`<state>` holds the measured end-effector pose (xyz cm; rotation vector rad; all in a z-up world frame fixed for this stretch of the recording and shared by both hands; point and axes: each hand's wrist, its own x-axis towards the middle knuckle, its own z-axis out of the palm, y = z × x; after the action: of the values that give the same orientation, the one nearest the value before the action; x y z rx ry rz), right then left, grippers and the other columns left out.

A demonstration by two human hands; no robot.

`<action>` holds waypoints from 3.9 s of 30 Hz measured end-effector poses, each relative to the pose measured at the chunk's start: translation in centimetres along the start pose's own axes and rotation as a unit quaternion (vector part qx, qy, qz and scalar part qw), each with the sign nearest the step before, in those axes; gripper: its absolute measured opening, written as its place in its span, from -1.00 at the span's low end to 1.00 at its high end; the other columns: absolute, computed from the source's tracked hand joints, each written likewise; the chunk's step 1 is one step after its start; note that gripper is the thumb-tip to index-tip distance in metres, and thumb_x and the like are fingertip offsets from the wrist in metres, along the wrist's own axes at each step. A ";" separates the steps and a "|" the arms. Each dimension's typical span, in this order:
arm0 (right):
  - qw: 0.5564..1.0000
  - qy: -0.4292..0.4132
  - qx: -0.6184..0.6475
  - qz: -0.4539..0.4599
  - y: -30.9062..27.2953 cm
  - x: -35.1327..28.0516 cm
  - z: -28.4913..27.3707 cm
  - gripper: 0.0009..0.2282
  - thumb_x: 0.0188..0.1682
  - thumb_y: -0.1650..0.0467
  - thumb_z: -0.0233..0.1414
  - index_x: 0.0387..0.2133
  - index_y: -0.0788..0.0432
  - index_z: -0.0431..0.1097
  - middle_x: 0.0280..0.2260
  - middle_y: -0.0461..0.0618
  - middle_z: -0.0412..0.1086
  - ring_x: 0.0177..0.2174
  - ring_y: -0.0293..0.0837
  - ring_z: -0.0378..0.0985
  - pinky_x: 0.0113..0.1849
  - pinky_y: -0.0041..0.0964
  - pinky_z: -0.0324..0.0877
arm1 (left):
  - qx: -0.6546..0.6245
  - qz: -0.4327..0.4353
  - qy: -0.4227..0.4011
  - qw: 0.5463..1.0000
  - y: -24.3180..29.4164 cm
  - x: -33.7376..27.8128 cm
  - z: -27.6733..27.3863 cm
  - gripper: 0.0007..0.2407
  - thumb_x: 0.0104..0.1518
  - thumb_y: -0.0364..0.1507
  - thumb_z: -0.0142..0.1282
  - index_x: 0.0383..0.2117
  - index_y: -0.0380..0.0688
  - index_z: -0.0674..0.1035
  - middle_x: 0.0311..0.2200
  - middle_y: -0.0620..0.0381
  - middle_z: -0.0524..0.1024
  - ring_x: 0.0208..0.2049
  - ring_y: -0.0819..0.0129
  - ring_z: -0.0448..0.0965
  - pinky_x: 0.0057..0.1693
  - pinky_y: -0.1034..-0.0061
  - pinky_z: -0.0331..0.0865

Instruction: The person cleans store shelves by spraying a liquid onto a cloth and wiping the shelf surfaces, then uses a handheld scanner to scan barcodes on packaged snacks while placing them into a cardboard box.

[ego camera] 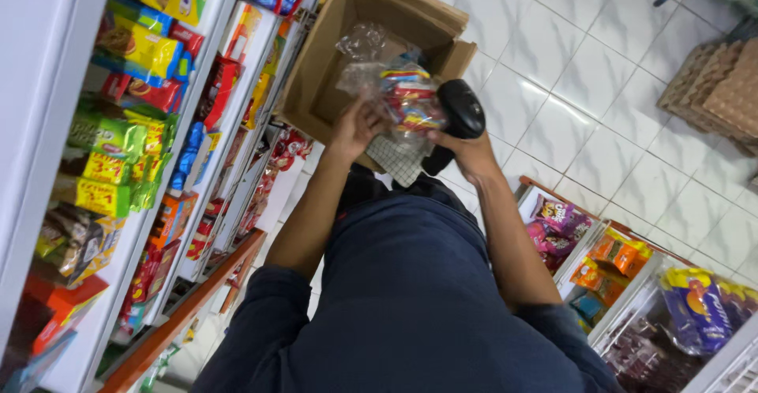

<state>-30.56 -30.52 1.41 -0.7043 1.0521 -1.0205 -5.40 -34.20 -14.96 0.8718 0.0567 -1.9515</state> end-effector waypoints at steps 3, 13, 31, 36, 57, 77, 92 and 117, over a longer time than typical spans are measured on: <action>1.000 -0.010 0.005 0.008 0.1 -0.1 -0.8 -0.55 -0.12 0.65 0.22 0.09 0.31 0.38 -0.02 0.01 0.47 0.00 -0.12 0.51 0.02 -0.21 0.46 | 0.032 0.030 0.091 0.995 -0.4 2.0 -4.0 -0.76 0.27 -0.38 0.10 0.04 -0.03 0.47 -0.23 0.15 0.61 -0.28 0.43 0.62 -0.26 0.61 0.44; 0.998 -0.037 -0.006 0.059 1.9 -1.2 -1.3 -0.68 -0.14 0.67 0.23 -0.10 0.32 0.44 -0.04 0.04 0.45 -0.02 -0.11 0.51 0.01 -0.19 0.47 | -0.064 0.092 0.205 0.972 1.6 6.2 -6.9 -0.86 0.30 -0.40 0.21 -0.12 -0.08 0.53 -0.36 0.22 0.49 -0.44 0.51 0.50 -0.34 0.66 0.45; 0.995 0.000 0.086 0.043 0.1 -0.5 -1.9 -0.80 -0.06 0.61 0.11 -0.16 0.31 0.43 0.04 0.14 0.38 -0.17 -0.04 0.56 -0.07 -0.16 0.50 | 0.002 0.068 0.178 0.982 0.7 4.7 -8.4 -0.43 0.09 -0.17 0.23 0.28 0.13 0.34 0.24 0.20 0.29 0.25 0.23 0.28 0.26 0.18 0.23; 0.991 0.008 0.131 -0.012 -1.6 -1.5 -3.2 -0.78 -0.06 0.61 0.10 -0.14 0.28 0.42 0.09 0.17 0.35 -0.14 -0.01 0.52 -0.03 -0.16 0.46 | -0.050 0.081 0.173 0.980 1.5 4.7 -9.4 -0.53 0.15 -0.25 0.19 0.21 0.01 0.41 0.17 0.16 0.38 0.18 0.20 0.38 0.19 0.25 0.42; 0.998 -0.015 -0.001 -0.057 -0.8 -0.3 0.1 -0.53 -0.03 0.64 0.08 0.19 0.25 0.24 0.15 0.02 0.35 -0.06 -0.06 0.59 0.01 -0.20 0.47 | 0.373 0.251 -0.063 0.891 4.0 -3.2 11.2 -0.61 0.14 -0.54 0.22 0.10 -0.12 0.39 -0.06 0.07 0.59 -0.07 0.43 0.61 0.04 0.52 0.50; 0.979 0.060 0.191 0.026 -0.6 -0.3 4.2 -0.69 -0.09 0.61 0.21 -0.11 0.22 0.34 -0.18 0.00 0.40 -0.15 -0.09 0.55 -0.08 -0.13 0.52 | 0.496 0.347 0.097 0.790 2.1 -10.5 11.4 -0.73 0.19 -0.35 0.15 -0.09 -0.28 0.56 -0.15 -0.03 0.53 -0.07 0.20 0.54 0.08 0.33 0.39; 0.942 0.112 -0.316 -0.026 -2.6 -2.9 2.6 -0.84 0.03 0.40 0.22 -0.28 0.30 0.50 -0.47 -0.03 0.52 -0.46 -0.27 0.58 -0.35 -0.34 0.46 | 0.211 0.101 0.022 0.972 3.1 -8.0 12.2 -0.73 0.18 -0.39 0.24 -0.03 -0.20 0.57 -0.14 0.09 0.61 -0.13 0.32 0.64 -0.04 0.36 0.57; 0.928 0.063 -0.366 0.021 0.8 -4.0 2.7 -0.79 -0.06 0.34 0.27 -0.29 0.24 0.52 -0.48 0.02 0.50 -0.46 -0.14 0.53 -0.34 -0.26 0.42 | 0.244 0.154 0.048 0.956 2.3 -7.0 11.3 -0.68 0.16 -0.33 0.27 -0.02 -0.21 0.58 -0.16 0.10 0.64 -0.17 0.43 0.66 -0.05 0.49 0.57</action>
<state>-28.38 -26.52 3.10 -1.2194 1.5772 -0.6206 -7.81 -34.50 -1.74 1.2135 -0.4963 -1.6485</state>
